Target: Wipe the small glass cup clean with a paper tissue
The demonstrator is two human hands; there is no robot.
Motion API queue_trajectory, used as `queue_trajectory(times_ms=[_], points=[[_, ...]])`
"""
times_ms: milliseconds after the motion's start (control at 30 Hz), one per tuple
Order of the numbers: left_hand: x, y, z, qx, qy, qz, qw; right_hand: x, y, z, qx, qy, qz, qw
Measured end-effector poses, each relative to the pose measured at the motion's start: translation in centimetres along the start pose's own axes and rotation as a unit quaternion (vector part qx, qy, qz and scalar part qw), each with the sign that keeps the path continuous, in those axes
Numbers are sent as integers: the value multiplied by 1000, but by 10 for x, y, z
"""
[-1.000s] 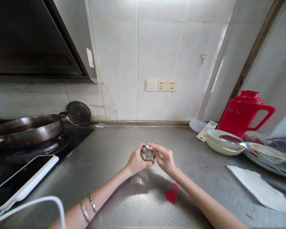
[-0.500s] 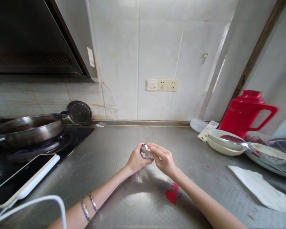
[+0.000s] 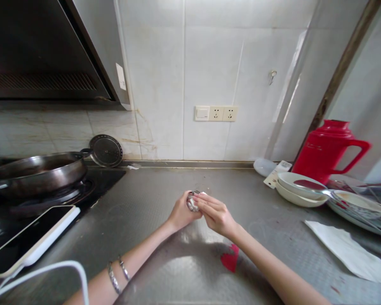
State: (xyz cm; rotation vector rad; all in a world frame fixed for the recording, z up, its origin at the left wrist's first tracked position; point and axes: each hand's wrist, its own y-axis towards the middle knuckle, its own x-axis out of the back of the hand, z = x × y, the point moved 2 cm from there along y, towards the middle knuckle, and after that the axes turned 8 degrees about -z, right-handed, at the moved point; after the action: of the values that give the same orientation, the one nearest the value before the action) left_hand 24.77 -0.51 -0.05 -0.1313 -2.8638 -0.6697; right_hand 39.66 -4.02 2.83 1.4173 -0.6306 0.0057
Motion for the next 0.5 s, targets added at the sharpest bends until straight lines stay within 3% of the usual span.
queue_trajectory(times_ms=[67,233,500], points=[[0,1,-1,10,-35,10,999,-1,1,1,-27,11,-21,999],[0,1,-12,53,-104,25,993,1,2,-6,-172,22,-132,976],[0,0,-13,81,-150,37,985,-1,0,-5,-86,44,-91,991]])
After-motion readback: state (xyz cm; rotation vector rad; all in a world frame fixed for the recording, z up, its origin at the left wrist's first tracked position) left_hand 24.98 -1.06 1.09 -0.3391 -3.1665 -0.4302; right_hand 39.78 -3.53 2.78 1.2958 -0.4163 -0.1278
